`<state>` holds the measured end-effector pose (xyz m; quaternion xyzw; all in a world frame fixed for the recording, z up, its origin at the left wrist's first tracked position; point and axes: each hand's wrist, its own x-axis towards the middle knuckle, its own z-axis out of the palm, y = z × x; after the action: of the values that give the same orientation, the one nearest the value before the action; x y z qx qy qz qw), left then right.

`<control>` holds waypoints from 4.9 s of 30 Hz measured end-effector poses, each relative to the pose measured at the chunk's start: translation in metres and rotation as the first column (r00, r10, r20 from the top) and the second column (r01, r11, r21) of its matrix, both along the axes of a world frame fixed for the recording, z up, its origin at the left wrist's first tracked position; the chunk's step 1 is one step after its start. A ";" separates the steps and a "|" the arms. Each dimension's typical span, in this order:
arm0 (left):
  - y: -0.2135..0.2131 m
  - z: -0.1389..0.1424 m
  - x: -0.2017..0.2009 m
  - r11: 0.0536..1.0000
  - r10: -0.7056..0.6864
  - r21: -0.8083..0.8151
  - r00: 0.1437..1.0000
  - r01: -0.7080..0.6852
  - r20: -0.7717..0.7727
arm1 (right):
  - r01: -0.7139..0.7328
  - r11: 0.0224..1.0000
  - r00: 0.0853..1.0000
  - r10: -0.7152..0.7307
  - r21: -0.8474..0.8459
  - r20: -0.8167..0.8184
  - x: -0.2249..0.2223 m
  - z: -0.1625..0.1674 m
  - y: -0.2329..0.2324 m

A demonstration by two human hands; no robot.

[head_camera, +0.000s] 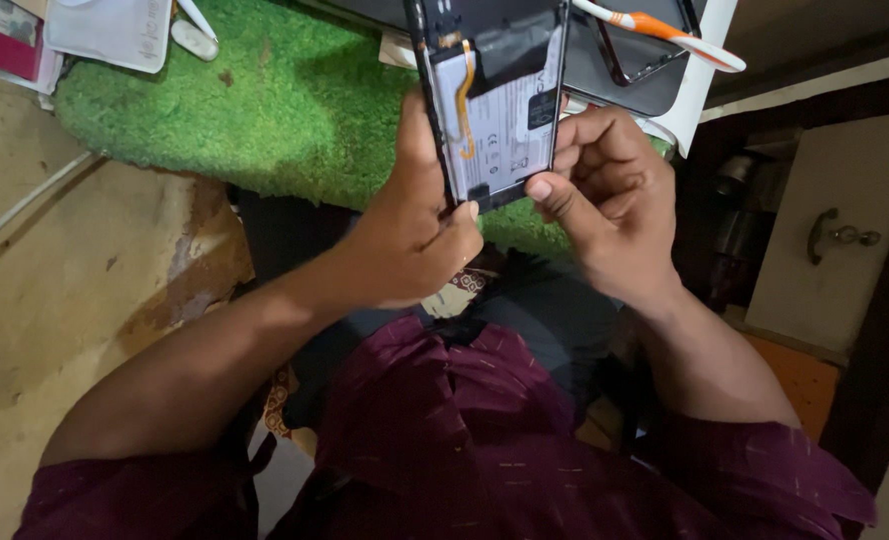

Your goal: The person reassembles a disassembled smartphone at a workbench, pressing the internal assembly and battery into the housing, fitting the back cover onto the phone body, and pressing along the edges to seat it. They then pick up a small red screwdriver-like tool and work on the phone's internal components.

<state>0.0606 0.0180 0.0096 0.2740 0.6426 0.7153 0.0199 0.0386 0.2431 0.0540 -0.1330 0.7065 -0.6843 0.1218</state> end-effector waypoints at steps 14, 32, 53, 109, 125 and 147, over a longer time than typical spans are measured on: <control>-0.007 0.015 -0.014 0.947 -0.119 0.320 0.942 0.013 0.313 | -0.119 0.976 0.981 0.144 -0.180 0.130 -0.022 0.002 0.006; -0.006 0.021 -0.014 0.981 -0.084 0.194 0.933 0.015 0.350 | -0.086 0.994 0.991 0.091 -0.062 0.095 -0.023 0.000 0.014; 0.013 0.032 -0.025 0.954 -0.208 0.283 0.899 0.099 0.386 | -0.010 0.992 0.992 0.026 -0.129 0.125 -0.020 -0.010 0.040; 0.022 0.027 -0.033 0.897 -0.156 0.435 0.867 -0.077 0.474 | 0.128 0.929 0.991 -0.102 -0.347 0.091 -0.015 -0.010 0.062; 0.021 0.023 -0.022 0.918 -0.096 0.389 0.907 -0.078 0.410 | 0.043 0.970 0.988 -0.077 -0.241 -0.134 -0.016 0.002 0.049; 0.013 0.042 -0.017 0.994 -0.045 -0.082 0.944 0.076 0.326 | 0.007 0.997 0.999 -0.004 -0.075 0.044 -0.015 0.006 0.035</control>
<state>0.0435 0.0310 0.0520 0.1712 0.6545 0.7189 0.1597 0.0237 0.2777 0.0603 -0.1203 0.6777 -0.7136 0.1304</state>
